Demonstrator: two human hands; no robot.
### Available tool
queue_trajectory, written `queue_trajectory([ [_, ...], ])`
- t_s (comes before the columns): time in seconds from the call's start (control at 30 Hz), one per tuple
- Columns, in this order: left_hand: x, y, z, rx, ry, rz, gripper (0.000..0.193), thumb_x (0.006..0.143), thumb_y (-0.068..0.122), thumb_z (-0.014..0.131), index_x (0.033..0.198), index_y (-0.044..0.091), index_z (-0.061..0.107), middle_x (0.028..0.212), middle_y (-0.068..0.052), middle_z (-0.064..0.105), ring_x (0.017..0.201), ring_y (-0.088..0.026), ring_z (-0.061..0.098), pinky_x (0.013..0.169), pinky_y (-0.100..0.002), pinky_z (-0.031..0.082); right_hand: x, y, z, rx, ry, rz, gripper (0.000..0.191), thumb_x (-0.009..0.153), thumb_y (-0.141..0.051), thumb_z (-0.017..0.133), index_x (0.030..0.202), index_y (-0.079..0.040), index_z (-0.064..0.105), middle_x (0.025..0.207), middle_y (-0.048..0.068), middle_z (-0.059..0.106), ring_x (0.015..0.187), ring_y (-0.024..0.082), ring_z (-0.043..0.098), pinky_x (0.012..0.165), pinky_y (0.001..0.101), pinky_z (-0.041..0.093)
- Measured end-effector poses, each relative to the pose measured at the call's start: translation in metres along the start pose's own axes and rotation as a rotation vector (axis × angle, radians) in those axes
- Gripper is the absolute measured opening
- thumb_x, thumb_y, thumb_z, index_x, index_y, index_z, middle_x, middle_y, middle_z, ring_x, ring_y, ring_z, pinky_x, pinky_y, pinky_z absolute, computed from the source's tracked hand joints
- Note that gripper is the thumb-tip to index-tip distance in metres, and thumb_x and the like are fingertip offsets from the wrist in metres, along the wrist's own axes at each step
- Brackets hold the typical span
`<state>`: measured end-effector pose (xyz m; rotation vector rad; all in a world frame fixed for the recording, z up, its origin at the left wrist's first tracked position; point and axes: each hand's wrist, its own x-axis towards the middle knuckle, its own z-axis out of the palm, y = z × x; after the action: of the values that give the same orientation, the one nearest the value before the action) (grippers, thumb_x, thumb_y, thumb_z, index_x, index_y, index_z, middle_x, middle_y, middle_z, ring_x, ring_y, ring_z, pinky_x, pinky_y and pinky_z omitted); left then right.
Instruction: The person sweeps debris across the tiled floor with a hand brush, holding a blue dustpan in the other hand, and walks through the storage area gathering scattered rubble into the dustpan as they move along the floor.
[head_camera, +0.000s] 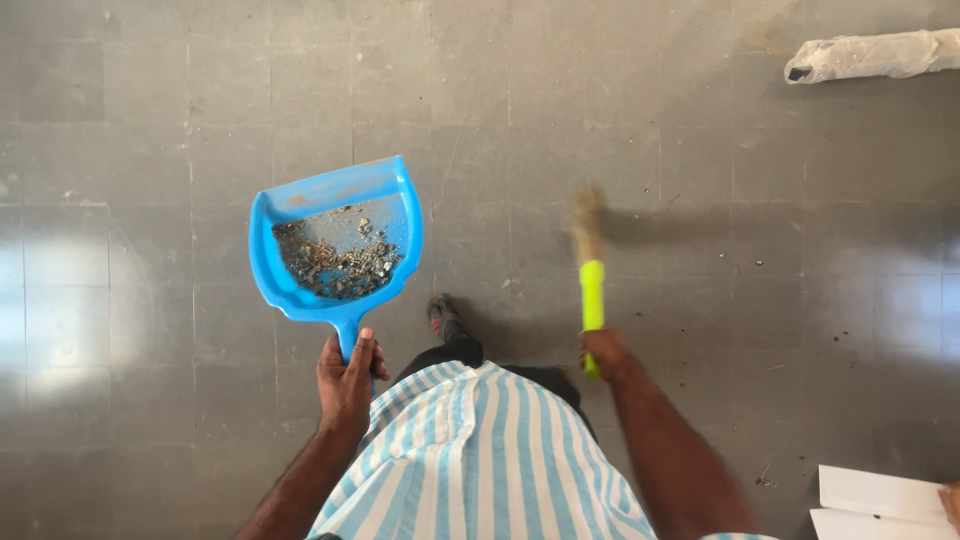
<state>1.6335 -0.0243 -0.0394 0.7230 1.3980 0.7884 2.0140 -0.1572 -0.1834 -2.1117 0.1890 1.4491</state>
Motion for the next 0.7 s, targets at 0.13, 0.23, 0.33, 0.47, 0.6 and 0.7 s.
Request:
queue_trajectory([
  [0.13, 0.029, 0.012, -0.001, -0.032, -0.044, 0.031, 0.027, 0.099, 0.029, 0.068, 0.097, 0.005, 0.056, 0.078, -0.006, 0.061, 0.061, -0.013, 0.058, 0.055, -0.031, 0.051, -0.025, -0.029, -0.008, -0.226, 0.127, -0.236, 0.028, 0.098, -0.014, 0.063, 0.116, 0.006, 0.056, 0.074, 0.014, 0.059, 0.055, 0.023, 0.058, 0.048, 0.0387, 0.051],
  [0.23, 0.044, 0.020, 0.005, -0.066, -0.042, 0.029, 0.027, 0.098, 0.029, 0.068, 0.096, 0.004, 0.056, 0.078, -0.005, 0.061, 0.062, -0.013, 0.059, 0.054, -0.031, 0.051, -0.054, -0.049, 0.007, -0.485, 0.098, -0.264, 0.050, 0.099, -0.022, 0.063, 0.142, -0.002, 0.049, 0.077, 0.013, 0.067, 0.061, 0.021, 0.064, 0.054, 0.0364, 0.057],
  [0.33, 0.052, 0.026, 0.009, -0.058, -0.048, 0.041, 0.028, 0.100, 0.030, 0.067, 0.095, 0.004, 0.056, 0.078, -0.006, 0.062, 0.062, -0.012, 0.059, 0.055, -0.030, 0.052, -0.061, -0.069, 0.044, -0.512, -0.058, -0.319, 0.055, 0.097, -0.025, 0.068, 0.146, -0.007, 0.052, 0.082, 0.010, 0.068, 0.065, 0.019, 0.065, 0.059, 0.0353, 0.056],
  [0.47, 0.061, 0.027, 0.008, -0.070, -0.016, 0.029, 0.028, 0.099, 0.030, 0.067, 0.096, 0.004, 0.056, 0.078, -0.006, 0.061, 0.062, -0.012, 0.059, 0.055, -0.031, 0.051, -0.031, -0.088, 0.108, -0.313, -0.220, -0.291, 0.068, 0.092, -0.016, 0.068, 0.153, -0.015, 0.038, 0.082, 0.008, 0.066, 0.065, 0.017, 0.060, 0.059, 0.0360, 0.054],
  [0.6, 0.077, 0.026, 0.002, -0.050, 0.046, 0.032, 0.030, 0.098, 0.031, 0.068, 0.095, 0.004, 0.055, 0.077, -0.006, 0.061, 0.061, -0.013, 0.059, 0.054, -0.031, 0.051, 0.007, -0.116, 0.146, -0.113, -0.292, -0.231, 0.053, 0.094, -0.012, 0.069, 0.143, 0.005, 0.057, 0.079, 0.008, 0.063, 0.058, 0.016, 0.057, 0.053, 0.0360, 0.052],
  [0.7, 0.093, 0.028, -0.001, -0.050, 0.072, 0.067, 0.032, 0.098, 0.032, 0.068, 0.094, 0.003, 0.055, 0.077, -0.006, 0.061, 0.060, -0.014, 0.060, 0.053, -0.031, 0.052, 0.017, -0.146, 0.154, -0.217, -0.106, -0.248, 0.045, 0.097, -0.013, 0.066, 0.134, 0.009, 0.054, 0.079, 0.014, 0.065, 0.054, 0.020, 0.062, 0.051, 0.0397, 0.053],
])
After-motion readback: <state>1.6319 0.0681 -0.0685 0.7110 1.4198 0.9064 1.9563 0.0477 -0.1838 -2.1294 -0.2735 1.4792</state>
